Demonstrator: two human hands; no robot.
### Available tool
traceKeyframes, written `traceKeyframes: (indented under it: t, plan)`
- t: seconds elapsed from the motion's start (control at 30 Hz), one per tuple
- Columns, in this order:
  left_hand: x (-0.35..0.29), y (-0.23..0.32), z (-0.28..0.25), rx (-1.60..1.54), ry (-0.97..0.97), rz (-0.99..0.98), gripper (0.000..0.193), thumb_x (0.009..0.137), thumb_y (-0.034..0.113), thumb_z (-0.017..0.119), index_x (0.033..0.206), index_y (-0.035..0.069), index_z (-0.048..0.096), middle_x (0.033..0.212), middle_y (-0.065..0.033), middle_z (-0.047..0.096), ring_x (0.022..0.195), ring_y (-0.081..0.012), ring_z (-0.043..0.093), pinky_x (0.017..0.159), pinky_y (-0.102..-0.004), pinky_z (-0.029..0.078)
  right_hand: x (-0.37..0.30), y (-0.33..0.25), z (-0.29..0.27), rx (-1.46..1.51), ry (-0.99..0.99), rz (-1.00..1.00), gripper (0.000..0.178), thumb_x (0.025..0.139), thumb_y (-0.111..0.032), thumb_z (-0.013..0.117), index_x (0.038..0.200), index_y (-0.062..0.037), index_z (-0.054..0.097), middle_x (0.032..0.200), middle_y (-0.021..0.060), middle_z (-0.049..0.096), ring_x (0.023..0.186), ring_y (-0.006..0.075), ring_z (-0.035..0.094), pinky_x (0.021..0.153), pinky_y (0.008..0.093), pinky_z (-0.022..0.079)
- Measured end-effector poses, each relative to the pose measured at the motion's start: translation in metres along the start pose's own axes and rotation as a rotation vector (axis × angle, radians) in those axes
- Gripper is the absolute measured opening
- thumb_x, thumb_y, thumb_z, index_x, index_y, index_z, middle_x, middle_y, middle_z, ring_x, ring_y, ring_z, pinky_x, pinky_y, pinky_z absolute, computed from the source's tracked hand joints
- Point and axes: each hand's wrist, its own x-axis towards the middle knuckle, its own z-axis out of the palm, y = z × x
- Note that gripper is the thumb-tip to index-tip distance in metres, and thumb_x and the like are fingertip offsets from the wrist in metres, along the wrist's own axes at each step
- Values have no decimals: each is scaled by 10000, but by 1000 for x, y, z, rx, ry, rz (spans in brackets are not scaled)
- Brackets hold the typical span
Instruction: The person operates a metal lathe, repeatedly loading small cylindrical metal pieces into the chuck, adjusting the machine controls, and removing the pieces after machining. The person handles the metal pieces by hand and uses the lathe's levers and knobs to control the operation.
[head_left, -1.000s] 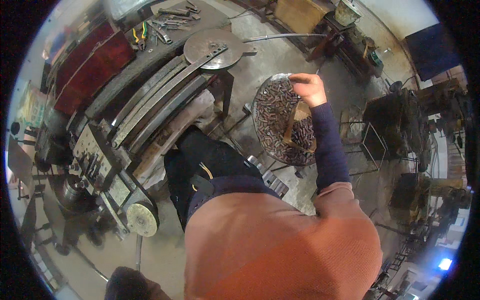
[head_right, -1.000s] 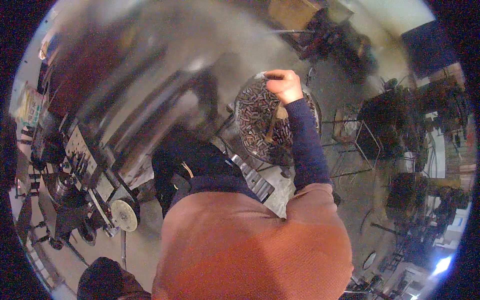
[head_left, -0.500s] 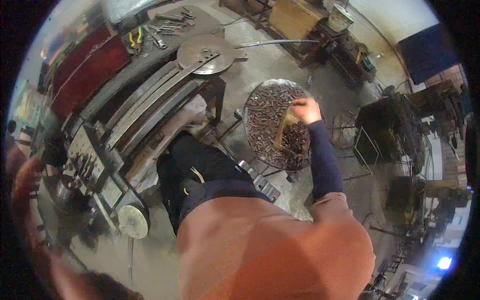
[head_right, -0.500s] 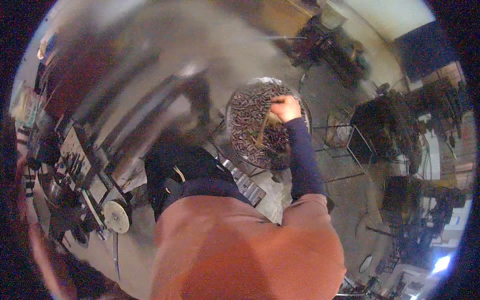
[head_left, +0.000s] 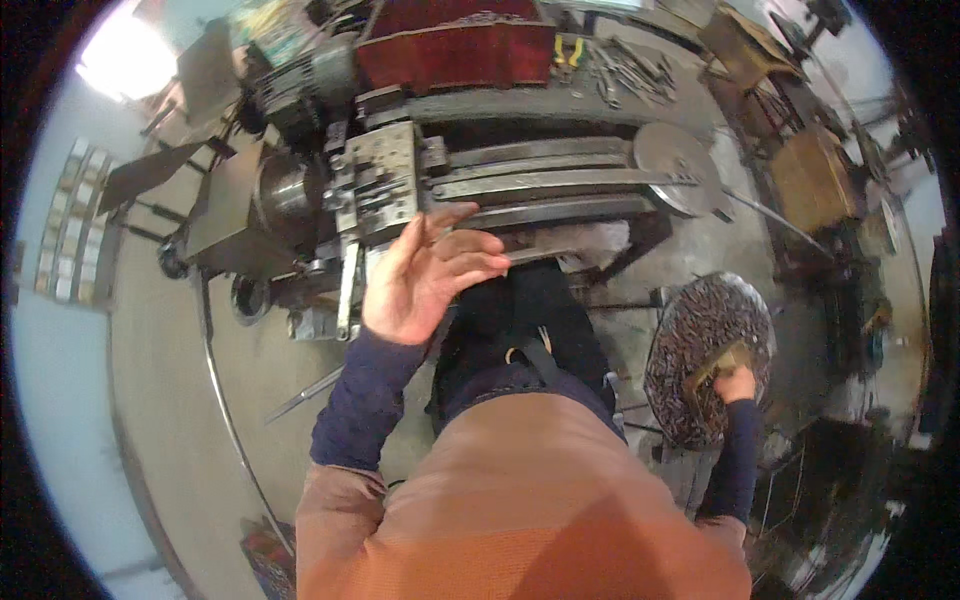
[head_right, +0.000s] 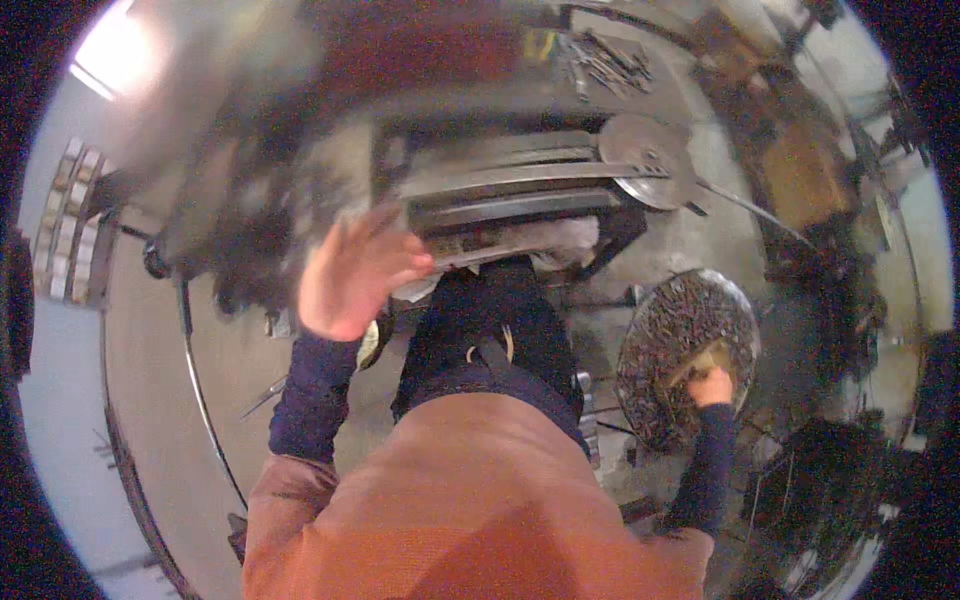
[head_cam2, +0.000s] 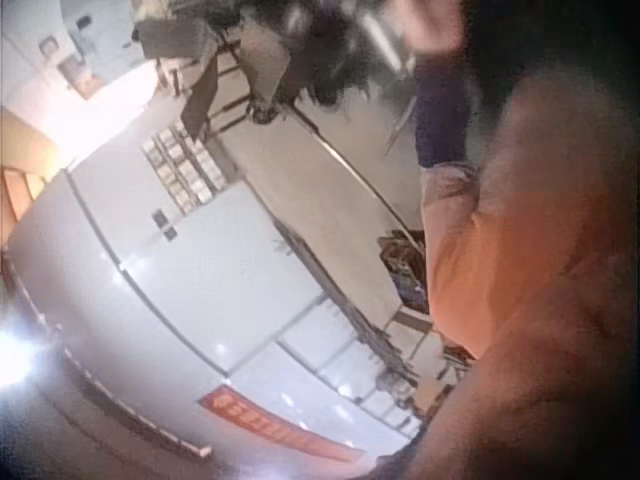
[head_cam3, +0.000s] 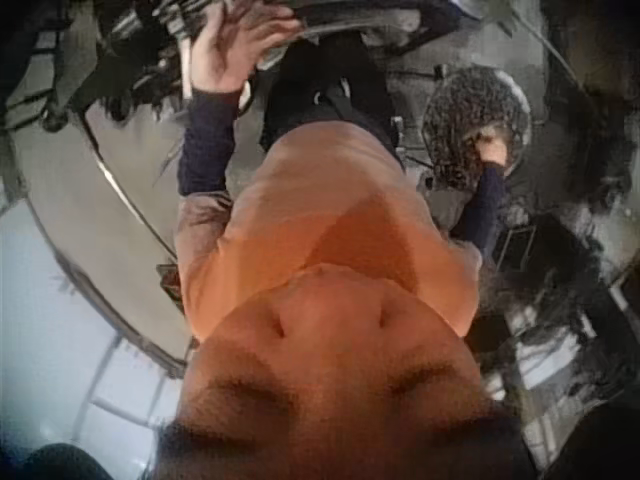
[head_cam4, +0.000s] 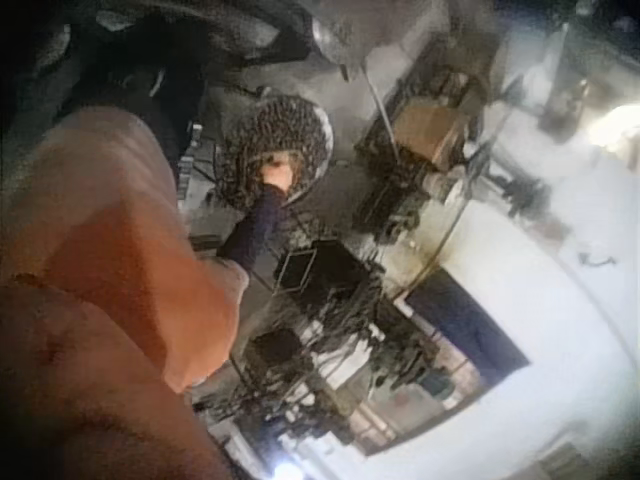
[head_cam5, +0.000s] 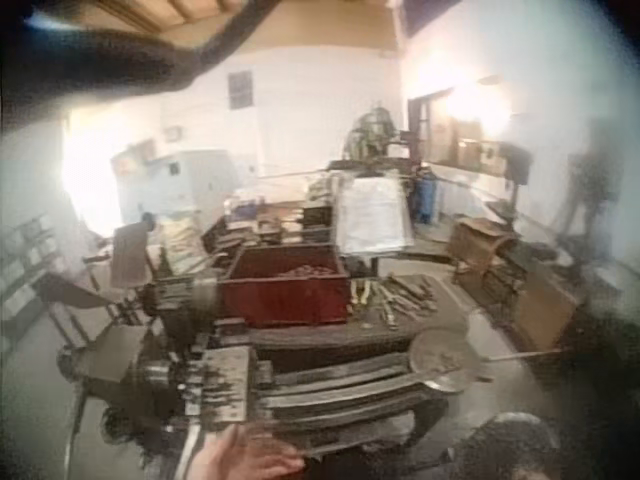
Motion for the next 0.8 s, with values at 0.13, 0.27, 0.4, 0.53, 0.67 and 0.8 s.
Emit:
traceKeyframes:
  t: [0.13,0.27,0.4,0.53,0.67,0.8]
  plan:
    - [-3,-1,-12,-66,21,32,525,940,405,320,1241,-20,389,1032,-244,558,964,-362,562,887,-436,419,-12,-30,-28,-7,-75,-16,289,613,-182,642,876,-63,630,866,196,628,810,376,596,714,433,489]
    - [-4,-3,-12,26,145,77,478,927,381,371,1183,-16,444,915,-213,587,906,-349,573,841,-439,439,-4,-16,-18,90,-89,-85,365,627,-224,645,952,-62,611,924,200,620,857,372,588,743,432,481]
    - [-10,-5,-18,174,305,129,380,884,264,474,1125,-29,487,819,-149,567,803,-268,577,791,-435,463,3,-28,-25,-64,-171,-110,218,646,-198,582,746,-10,630,757,221,609,721,368,590,652,431,478]
    - [-5,-12,-19,247,243,74,316,867,193,494,1086,-34,500,760,-114,553,739,-230,550,769,-401,455,-2,-31,-34,51,-51,58,206,593,-183,605,711,-18,640,762,215,613,750,358,602,693,420,485]
    - [-4,-19,-12,348,237,24,289,849,175,509,1041,-41,498,727,-114,545,705,-228,548,733,-366,458,-3,-16,-33,341,14,57,212,574,-122,602,751,-26,669,851,185,615,792,314,607,698,358,484]
    - [-10,-33,-8,440,265,-82,286,823,163,520,1016,-49,502,739,-135,584,700,-242,595,719,-345,473,-18,-73,-85,563,192,-422,321,557,5,552,853,-15,672,999,116,568,840,240,601,714,310,479]
